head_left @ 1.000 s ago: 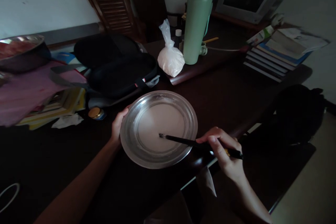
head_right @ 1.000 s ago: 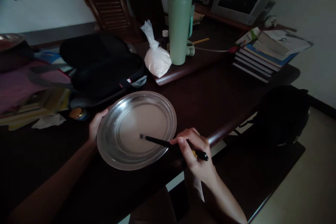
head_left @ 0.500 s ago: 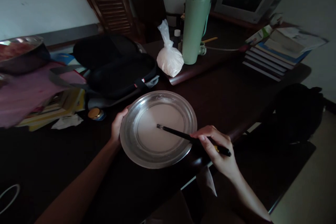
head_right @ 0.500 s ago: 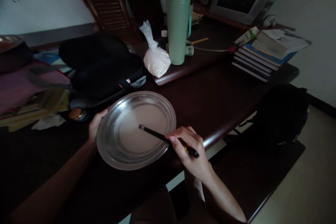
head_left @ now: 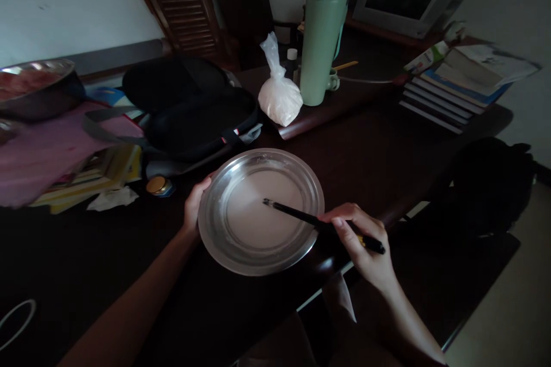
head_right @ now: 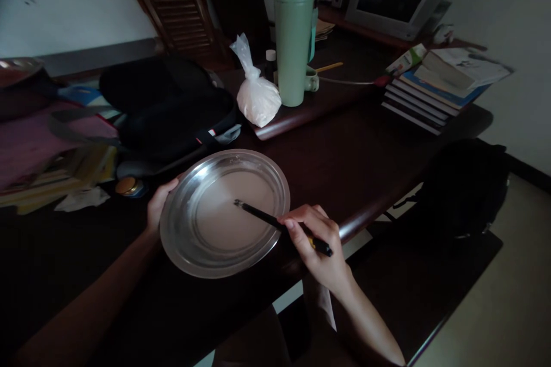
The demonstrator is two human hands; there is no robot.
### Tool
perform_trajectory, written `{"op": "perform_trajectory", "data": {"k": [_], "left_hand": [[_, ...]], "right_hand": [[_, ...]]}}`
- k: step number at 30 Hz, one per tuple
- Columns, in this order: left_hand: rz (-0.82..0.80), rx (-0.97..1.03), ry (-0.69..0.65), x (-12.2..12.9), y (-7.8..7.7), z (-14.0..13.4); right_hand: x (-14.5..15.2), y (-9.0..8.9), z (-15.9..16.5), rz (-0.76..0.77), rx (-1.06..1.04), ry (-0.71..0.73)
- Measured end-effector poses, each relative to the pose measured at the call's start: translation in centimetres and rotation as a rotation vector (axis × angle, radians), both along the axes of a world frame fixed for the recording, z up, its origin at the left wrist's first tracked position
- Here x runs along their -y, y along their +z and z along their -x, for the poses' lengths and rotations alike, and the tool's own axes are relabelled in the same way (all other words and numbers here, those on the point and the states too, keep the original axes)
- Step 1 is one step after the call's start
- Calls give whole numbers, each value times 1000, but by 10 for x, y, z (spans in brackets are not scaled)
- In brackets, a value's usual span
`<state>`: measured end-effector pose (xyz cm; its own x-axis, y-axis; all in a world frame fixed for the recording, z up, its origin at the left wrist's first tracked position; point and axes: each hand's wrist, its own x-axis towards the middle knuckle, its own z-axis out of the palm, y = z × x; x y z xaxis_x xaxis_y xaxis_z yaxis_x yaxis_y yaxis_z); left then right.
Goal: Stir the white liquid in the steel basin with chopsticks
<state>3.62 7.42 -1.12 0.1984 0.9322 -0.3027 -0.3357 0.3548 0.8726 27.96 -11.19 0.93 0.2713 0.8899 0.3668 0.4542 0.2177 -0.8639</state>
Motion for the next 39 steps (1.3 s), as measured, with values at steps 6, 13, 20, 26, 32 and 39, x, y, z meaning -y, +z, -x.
{"op": "perform_trajectory", "data": {"k": [6, 13, 20, 26, 32, 39], "left_hand": [[-2, -12, -4, 0, 0, 1], [16, -6, 18, 1, 0, 0], [23, 3, 14, 1, 1, 0], [17, 30, -18, 2, 2, -1], [-6, 57, -43, -1, -2, 3], [-4, 38, -30, 0, -2, 2]], "right_hand": [[8, 2, -1, -10, -76, -28], [0, -1, -1, -12, 7, 7], [6, 2, 1, -19, -43, 4], [-1, -1, 3, -10, -10, 48], [7, 0, 1, -5, -70, -9], [2, -1, 1, -8, -21, 31]]}}
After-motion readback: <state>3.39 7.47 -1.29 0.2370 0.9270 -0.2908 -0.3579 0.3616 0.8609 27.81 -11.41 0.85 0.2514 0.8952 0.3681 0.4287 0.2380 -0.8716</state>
